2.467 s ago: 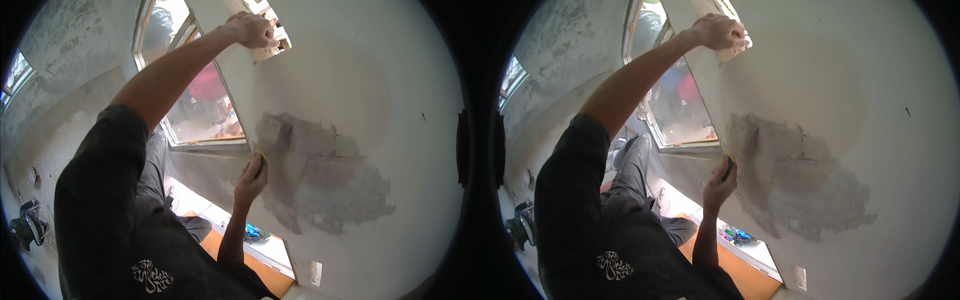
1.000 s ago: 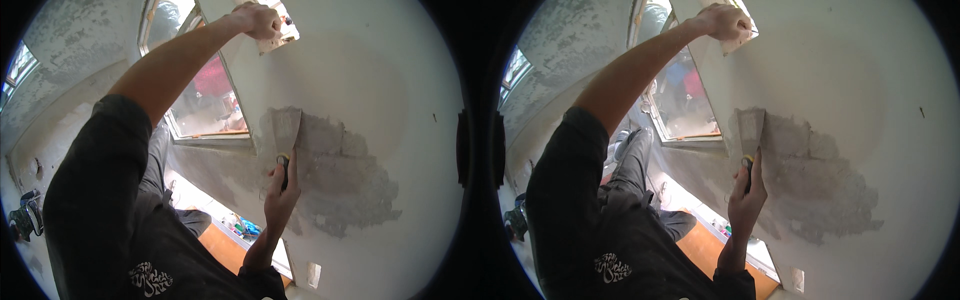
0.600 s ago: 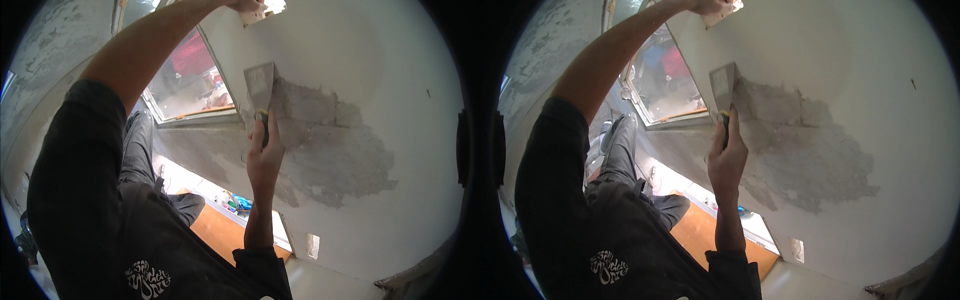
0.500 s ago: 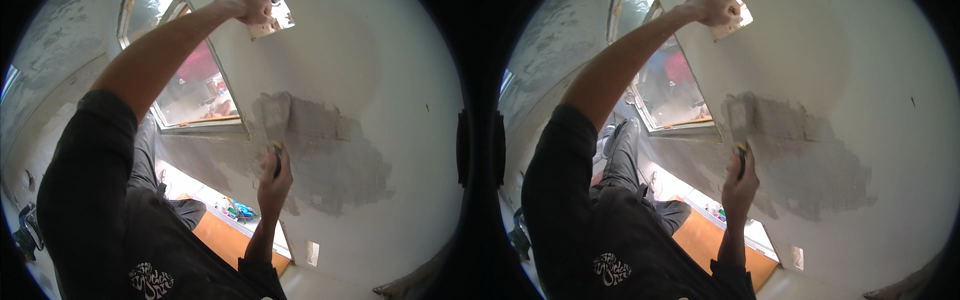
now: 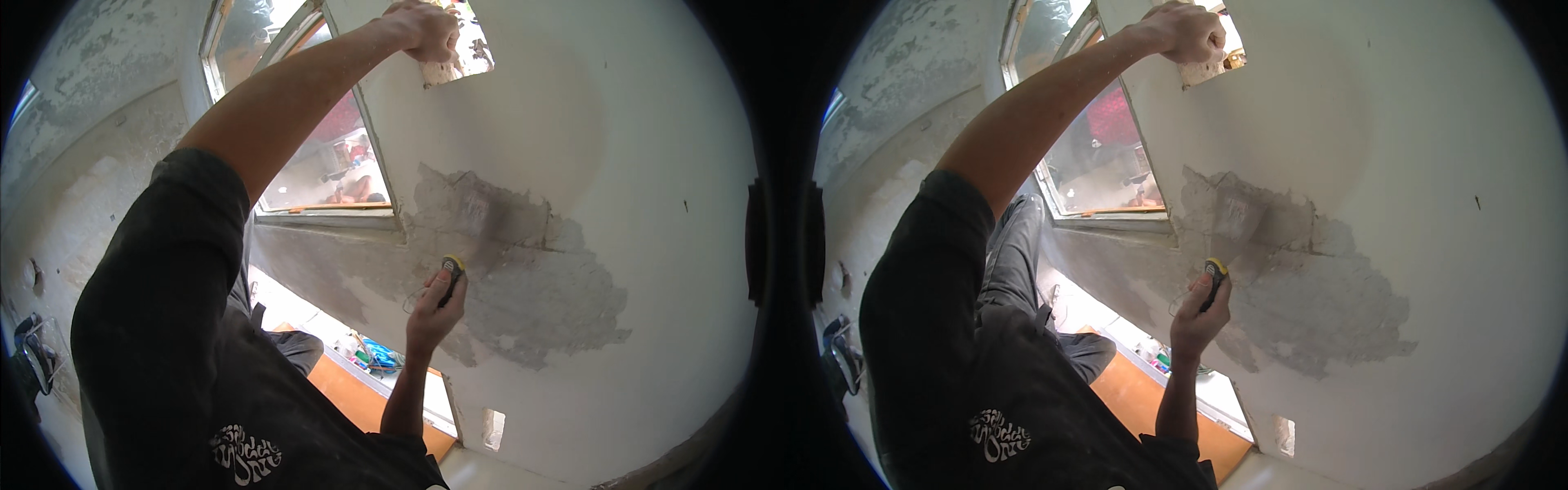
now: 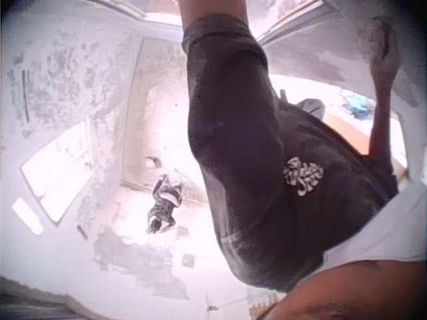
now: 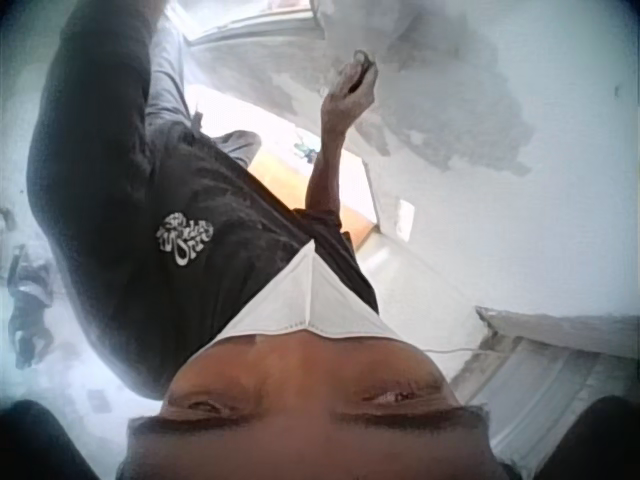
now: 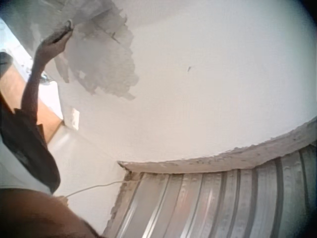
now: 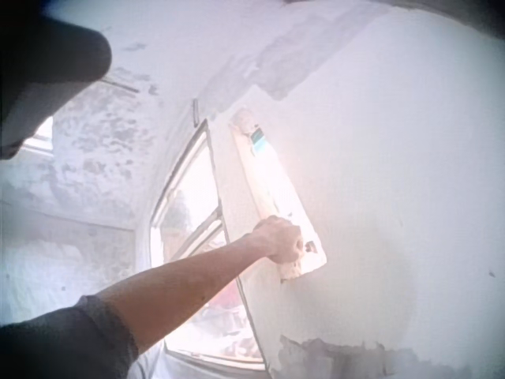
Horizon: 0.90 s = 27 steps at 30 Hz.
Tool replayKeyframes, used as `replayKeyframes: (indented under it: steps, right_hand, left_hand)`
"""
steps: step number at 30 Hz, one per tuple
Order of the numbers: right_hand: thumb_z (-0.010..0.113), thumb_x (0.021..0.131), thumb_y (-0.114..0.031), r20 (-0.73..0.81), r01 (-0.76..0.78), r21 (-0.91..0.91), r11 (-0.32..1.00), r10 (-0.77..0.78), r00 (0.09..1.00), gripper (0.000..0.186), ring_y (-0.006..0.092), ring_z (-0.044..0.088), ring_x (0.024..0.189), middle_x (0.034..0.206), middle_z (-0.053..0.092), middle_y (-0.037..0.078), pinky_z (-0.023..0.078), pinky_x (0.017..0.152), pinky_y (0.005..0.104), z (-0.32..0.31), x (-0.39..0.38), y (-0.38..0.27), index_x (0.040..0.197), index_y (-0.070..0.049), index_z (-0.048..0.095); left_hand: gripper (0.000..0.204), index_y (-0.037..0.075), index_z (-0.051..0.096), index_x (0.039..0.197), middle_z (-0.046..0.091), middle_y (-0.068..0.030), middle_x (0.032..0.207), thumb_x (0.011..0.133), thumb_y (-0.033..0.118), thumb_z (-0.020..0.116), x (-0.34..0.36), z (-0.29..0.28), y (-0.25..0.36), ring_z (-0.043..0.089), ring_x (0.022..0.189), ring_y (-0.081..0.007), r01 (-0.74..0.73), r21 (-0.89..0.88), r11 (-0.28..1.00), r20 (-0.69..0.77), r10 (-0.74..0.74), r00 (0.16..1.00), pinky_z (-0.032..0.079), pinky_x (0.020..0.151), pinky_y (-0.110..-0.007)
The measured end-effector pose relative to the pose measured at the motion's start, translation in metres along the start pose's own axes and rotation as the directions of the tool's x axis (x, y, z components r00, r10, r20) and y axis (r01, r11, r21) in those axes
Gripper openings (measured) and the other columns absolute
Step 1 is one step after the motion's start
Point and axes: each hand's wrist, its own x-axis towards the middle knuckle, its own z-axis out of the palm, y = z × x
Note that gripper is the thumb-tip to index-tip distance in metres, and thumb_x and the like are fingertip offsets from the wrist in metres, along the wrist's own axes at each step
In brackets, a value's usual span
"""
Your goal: The person patches a wall above a window using a putty knife to apply and smooth joint compound over a damaged area.
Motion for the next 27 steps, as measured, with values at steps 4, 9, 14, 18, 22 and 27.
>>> replayKeyframes:
  steps: [4,9,14,18,22,27]
  right_hand:
    - [0.047,0.098,-0.022,-0.013,0.077,-0.001,0.997,-0.077,0.997,0.022,0.0068,0.042,0.054,0.066,0.047,0.002,0.036,0.049,0.0237,0.032,0.005,0.002,0.091,-0.001,0.05]
    - [0.046,0.098,-0.022,0.021,0.043,0.049,0.998,-0.044,0.999,0.023,0.0054,0.041,0.054,0.066,0.047,0.0,0.033,0.047,0.0216,0.028,0.006,-0.018,0.09,-0.001,0.05]
    - [0.048,0.098,-0.024,0.04,-0.148,0.101,0.984,0.145,0.989,0.024,0.004,0.04,0.054,0.067,0.046,-0.002,0.032,0.043,0.0197,0.009,0.003,-0.02,0.088,-0.003,0.051]
    - [0.048,0.098,-0.024,0.035,0.022,0.071,0.997,-0.024,0.999,0.023,0.0037,0.038,0.052,0.066,0.045,-0.002,0.031,0.042,0.0195,0.04,0.011,-0.015,0.089,-0.003,0.051]
    - [0.047,0.098,-0.023,0.107,-0.106,0.063,0.992,0.099,0.989,0.023,0.0033,0.038,0.052,0.065,0.045,-0.003,0.029,0.041,0.0198,0.01,0.003,-0.019,0.087,-0.004,0.052]
    - [0.048,0.098,-0.024,0.13,0.031,-0.012,0.999,-0.03,0.991,0.025,0.0033,0.039,0.054,0.065,0.045,-0.003,0.03,0.044,0.0208,0.033,0.016,-0.01,0.086,-0.003,0.05]
  left_hand:
    - [0.025,0.016,0.073,0.089,0.069,-0.0144,0.089,0.078,0.028,0.054,-0.004,-0.003,-0.006,0.066,0.089,-0.0285,-0.017,0.037,0.999,0.001,0.017,1.0,0.051,0.081,-0.039]
    - [0.03,0.016,0.069,0.096,0.068,-0.0048,0.091,0.081,0.039,0.057,0.013,0.014,-0.026,0.062,0.093,-0.0219,0.03,0.036,0.999,-0.009,-0.03,1.0,0.047,0.086,-0.037]
    - [0.025,0.016,0.07,0.087,0.068,-0.0052,0.085,0.077,0.035,0.058,0.019,0.023,-0.01,0.064,0.085,-0.0238,0.045,0.058,0.997,0.044,-0.048,0.998,0.049,0.081,-0.038]
    - [0.024,0.018,0.071,0.087,0.069,-0.0035,0.088,0.077,0.035,0.058,0.018,0.027,-0.025,0.064,0.088,-0.0227,0.021,0.079,0.997,-0.01,-0.021,1.0,0.049,0.081,-0.038]
    - [0.021,0.019,0.071,0.084,0.068,-0.0052,0.086,0.077,0.033,0.056,0.017,0.026,-0.019,0.064,0.088,-0.0231,0.028,0.077,0.997,-0.012,-0.027,1.0,0.049,0.082,-0.038]
    - [0.02,0.017,0.065,0.066,0.064,-0.0052,0.071,0.076,0.032,0.056,0.007,0.014,-0.026,0.063,0.075,-0.0231,0.065,0.13,0.989,-0.021,-0.062,0.998,0.05,0.074,-0.039]
